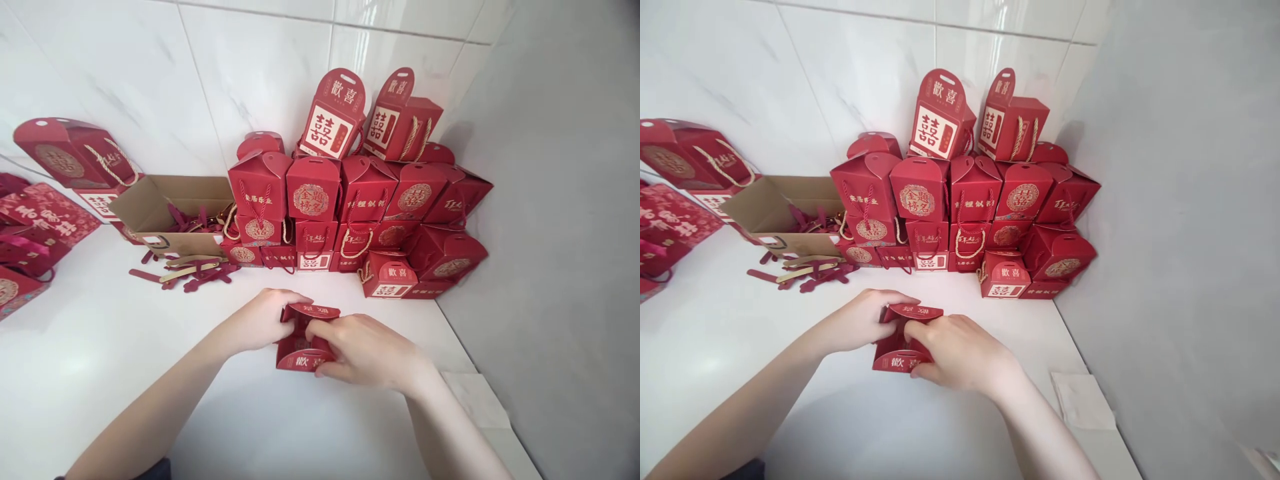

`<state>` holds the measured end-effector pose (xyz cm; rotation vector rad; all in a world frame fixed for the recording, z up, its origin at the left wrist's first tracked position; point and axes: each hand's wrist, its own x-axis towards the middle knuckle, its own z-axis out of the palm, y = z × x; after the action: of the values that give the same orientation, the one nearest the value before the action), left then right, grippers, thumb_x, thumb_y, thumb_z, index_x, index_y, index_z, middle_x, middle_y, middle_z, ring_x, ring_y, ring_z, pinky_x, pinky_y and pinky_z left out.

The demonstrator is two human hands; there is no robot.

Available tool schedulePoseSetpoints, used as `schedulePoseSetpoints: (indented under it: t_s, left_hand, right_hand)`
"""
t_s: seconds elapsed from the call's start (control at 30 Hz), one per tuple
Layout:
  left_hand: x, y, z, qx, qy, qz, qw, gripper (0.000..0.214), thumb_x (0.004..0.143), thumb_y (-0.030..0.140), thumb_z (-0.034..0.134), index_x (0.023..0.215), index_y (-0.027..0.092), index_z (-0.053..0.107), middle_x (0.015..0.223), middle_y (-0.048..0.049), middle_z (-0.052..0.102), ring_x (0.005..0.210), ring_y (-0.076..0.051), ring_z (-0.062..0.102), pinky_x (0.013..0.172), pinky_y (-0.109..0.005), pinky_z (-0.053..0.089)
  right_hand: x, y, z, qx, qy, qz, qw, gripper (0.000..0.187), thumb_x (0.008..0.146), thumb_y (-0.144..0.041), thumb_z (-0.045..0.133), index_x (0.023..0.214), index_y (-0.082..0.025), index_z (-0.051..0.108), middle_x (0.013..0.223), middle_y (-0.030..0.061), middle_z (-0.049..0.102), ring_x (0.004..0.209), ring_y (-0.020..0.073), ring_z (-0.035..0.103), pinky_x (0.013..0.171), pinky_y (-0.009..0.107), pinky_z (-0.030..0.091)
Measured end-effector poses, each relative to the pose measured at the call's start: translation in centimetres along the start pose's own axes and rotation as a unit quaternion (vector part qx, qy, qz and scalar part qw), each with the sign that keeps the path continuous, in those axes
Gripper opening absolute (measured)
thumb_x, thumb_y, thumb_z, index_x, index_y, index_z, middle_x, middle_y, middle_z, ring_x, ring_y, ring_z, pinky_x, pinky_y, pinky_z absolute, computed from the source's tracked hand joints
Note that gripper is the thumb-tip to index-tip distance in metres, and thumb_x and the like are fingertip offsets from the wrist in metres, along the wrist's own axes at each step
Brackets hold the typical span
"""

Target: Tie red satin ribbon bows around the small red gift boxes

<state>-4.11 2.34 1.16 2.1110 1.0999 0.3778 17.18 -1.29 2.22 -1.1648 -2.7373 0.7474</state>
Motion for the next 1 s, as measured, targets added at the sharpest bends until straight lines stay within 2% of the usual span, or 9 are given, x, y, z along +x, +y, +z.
schedulePoseSetpoints:
  t_s: [0.1,0.23,0.33,0.47,0.57,0.67,0.77,0.87,1.0]
  left_hand:
    - [-0.5,0.4,-0.2,0.032,0.067,0.006,0.997,0.055,0.071,0.003,0.048,0.115,0.028,0.067,0.112,0.0021,0.071,0.101,-0.018,0.064,0.091,-0.028,0.048]
    - [-0.4,0.2,0.0,0.049,0.092,-0.004,0.995,0.049,0.073,0.005,0.050,0.113,0.027,0.068,0.109,0.0019,0.071,0.098,-0.018,0.065,0.088,-0.029,0.049]
    - [-0.2,0.1,0.4,0.047,0.089,-0.013,0.995,0.039,0.077,0.012,0.053,0.111,0.026,0.068,0.109,0.0011,0.071,0.098,-0.019,0.065,0.088,-0.030,0.049]
    - [0.0,0.1,0.5,0.023,0.071,-0.029,0.997,0.026,0.084,0.027,0.054,0.107,0.024,0.067,0.108,-0.0016,0.071,0.099,-0.022,0.065,0.088,-0.032,0.049]
    - [0.0,-0.3,0.3,0.024,0.041,-0.065,0.997,0.027,0.089,0.039,0.049,0.103,0.023,0.066,0.098,-0.0032,0.072,0.087,-0.022,0.067,0.078,-0.032,0.050]
    - [0.1,-1.0,-0.1,0.054,0.056,-0.077,0.994,0.034,0.090,0.044,0.047,0.113,0.024,0.064,0.110,-0.0036,0.070,0.096,-0.024,0.065,0.084,-0.034,0.049]
    - [0.1,-1.2,-0.5,0.070,0.076,-0.057,0.993,0.033,0.091,0.040,0.047,0.116,0.027,0.065,0.119,-0.0012,0.067,0.107,-0.023,0.062,0.092,-0.033,0.046]
    - [0.1,-0.9,-1.0,0.071,0.078,-0.037,0.994,0.030,0.090,0.038,0.050,0.112,0.026,0.068,0.116,-0.0017,0.069,0.104,-0.022,0.062,0.090,-0.032,0.047]
    - [-0.2,-0.2,-1.5,0.072,0.011,0.008,0.997,0.024,0.087,0.037,0.057,0.102,0.025,0.071,0.108,-0.0028,0.070,0.098,-0.022,0.063,0.087,-0.031,0.048]
  right_hand:
    - [0.0,-0.4,-0.2,-0.007,0.026,-0.006,1.000,0.012,0.083,-0.022,0.059,0.092,-0.022,0.052,0.089,-0.0005,0.068,0.075,0.0164,0.061,0.058,0.025,0.030]
    - [0.6,-0.5,0.0,-0.019,0.024,0.016,0.999,0.011,0.084,-0.018,0.057,0.092,-0.021,0.050,0.089,0.0010,0.067,0.073,0.0170,0.062,0.057,0.026,0.030]
    - [0.9,-0.2,0.4,-0.031,0.021,0.031,0.999,0.009,0.085,-0.022,0.056,0.092,-0.021,0.051,0.085,0.0021,0.067,0.070,0.0183,0.062,0.056,0.027,0.031]
    - [0.9,0.0,0.4,-0.021,0.035,0.036,0.999,0.009,0.086,-0.025,0.057,0.094,-0.021,0.055,0.089,0.0036,0.067,0.078,0.0201,0.063,0.061,0.027,0.037]
    - [0.9,0.1,0.2,-0.011,0.052,0.044,0.998,0.022,0.086,-0.023,0.057,0.108,-0.022,0.058,0.102,0.0061,0.064,0.091,0.0212,0.062,0.072,0.029,0.043]
    - [0.8,0.3,-0.1,-0.010,0.071,0.059,0.996,0.034,0.084,-0.019,0.058,0.118,-0.020,0.054,0.110,0.0086,0.061,0.100,0.0226,0.059,0.079,0.031,0.044]
    - [0.6,0.5,-0.3,-0.010,0.066,0.063,0.996,0.023,0.084,-0.019,0.059,0.107,-0.018,0.056,0.105,0.0075,0.062,0.093,0.0211,0.059,0.075,0.030,0.044]
    - [0.6,0.7,-0.3,-0.001,0.054,0.051,0.997,0.007,0.085,-0.020,0.059,0.091,-0.019,0.056,0.096,0.0044,0.063,0.083,0.0176,0.058,0.067,0.026,0.041]
    - [1.2,0.9,0.0,0.009,0.047,0.049,0.998,0.008,0.084,-0.022,0.061,0.085,-0.019,0.054,0.088,0.0024,0.064,0.077,0.0165,0.057,0.062,0.025,0.037]
